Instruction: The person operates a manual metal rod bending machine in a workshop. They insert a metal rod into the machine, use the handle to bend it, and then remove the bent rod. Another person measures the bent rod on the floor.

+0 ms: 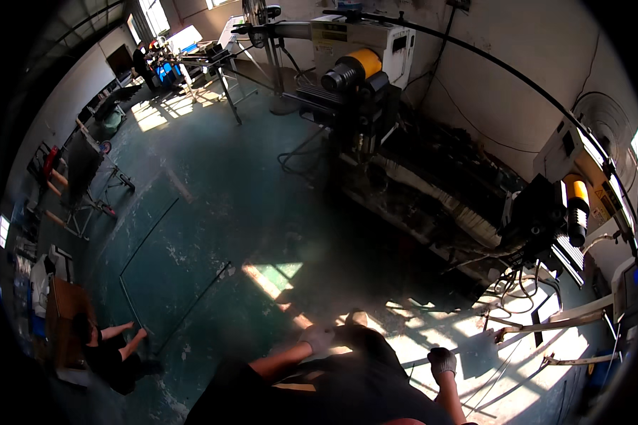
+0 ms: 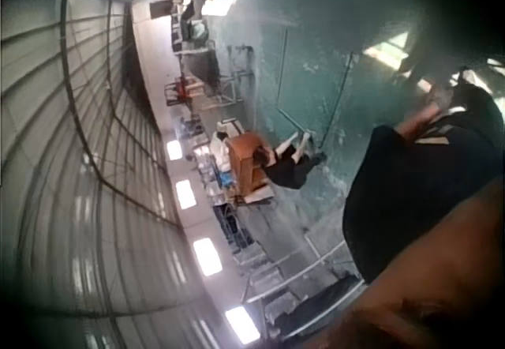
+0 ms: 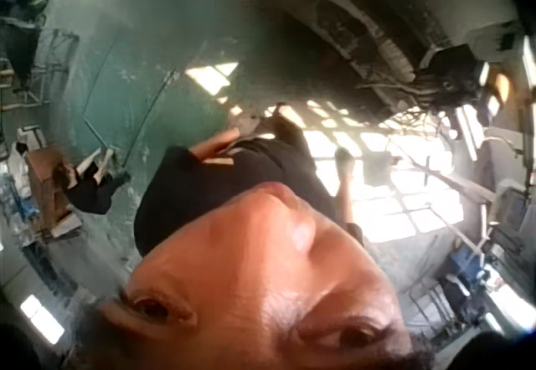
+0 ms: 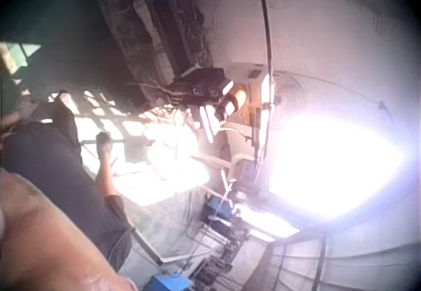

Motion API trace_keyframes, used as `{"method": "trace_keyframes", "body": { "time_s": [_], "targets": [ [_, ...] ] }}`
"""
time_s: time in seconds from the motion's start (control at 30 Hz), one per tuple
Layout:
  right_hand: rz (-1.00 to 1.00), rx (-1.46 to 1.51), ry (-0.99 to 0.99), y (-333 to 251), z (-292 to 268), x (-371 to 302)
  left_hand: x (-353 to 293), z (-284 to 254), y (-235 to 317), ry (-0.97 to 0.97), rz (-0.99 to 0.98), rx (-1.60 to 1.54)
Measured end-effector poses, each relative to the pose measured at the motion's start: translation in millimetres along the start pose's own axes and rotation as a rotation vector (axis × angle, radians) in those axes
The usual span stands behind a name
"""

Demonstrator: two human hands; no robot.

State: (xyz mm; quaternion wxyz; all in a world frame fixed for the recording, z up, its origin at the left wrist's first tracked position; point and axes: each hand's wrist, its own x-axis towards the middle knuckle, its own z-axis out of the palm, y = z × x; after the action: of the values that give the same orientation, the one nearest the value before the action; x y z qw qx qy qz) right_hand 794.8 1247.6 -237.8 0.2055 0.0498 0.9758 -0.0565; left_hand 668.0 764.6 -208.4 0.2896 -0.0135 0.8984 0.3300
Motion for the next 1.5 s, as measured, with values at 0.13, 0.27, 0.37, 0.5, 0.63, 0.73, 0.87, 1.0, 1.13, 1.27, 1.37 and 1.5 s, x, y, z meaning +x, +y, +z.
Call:
{"method": "trace_keyframes", "body": {
  "time_s": [0.13, 0.27, 0.37, 0.5, 0.63, 0.73, 0.87, 1.0, 1.13, 1.27, 1.37, 1.5],
  "targets": [
    [-0.029, 0.599, 0.205, -156.6, -194.6, 140.9, 47.9, -97.1, -36.3, 0.088, 0.037, 0.029],
    [-0.379, 0.556, 0.468, -256.6, -355.9, 268.4, 86.8, -221.2, -20.9, 0.257, -0.252, -0.145],
    [-0.556, 0.529, 0.665, -337.1, -459.0, 339.4, 154.4, -253.3, -97.0, 0.381, -0.426, -0.332],
    [-0.686, 0.503, 0.926, -420.6, -574.8, 380.8, 245.9, -292.5, -223.4, 0.357, -0.380, -0.149],
    [-0.628, 0.462, 1.084, -474.0, -658.6, 417.7, 304.5, -425.1, -265.9, 0.262, -0.395, -0.193],
    [-0.526, 0.473, 1.090, -507.5, -732.3, 468.0, 339.6, -521.2, -250.6, 0.370, -0.451, -0.159],
    [-0.384, 0.599, 1.063, -533.1, -848.1, 587.2, 447.8, -604.4, -311.3, 0.566, -0.374, -0.383],
    [-0.057, 0.312, 0.810, -557.8, -962.8, 710.2, 508.9, -671.4, -281.5, 0.447, -0.346, -0.473],
    [-0.033, -0.117, 0.667, -585.3, -1043.6, 853.7, 545.2, -744.0, -284.0, 0.289, -0.330, -0.235],
    [0.075, -0.306, 0.307, -572.8, -1072.3, 985.2, 568.0, -833.5, -258.6, 0.289, -0.279, -0.084],
    [0.065, -0.387, 0.254, -571.5, -1058.3, 1030.7, 588.4, -862.2, -307.8, 0.482, -0.500, -0.473],
    [0.148, -0.363, 0.417, -567.3, -1045.3, 1062.9, 626.4, -880.5, -376.8, 0.449, -0.669, -0.699]
  ]
}}
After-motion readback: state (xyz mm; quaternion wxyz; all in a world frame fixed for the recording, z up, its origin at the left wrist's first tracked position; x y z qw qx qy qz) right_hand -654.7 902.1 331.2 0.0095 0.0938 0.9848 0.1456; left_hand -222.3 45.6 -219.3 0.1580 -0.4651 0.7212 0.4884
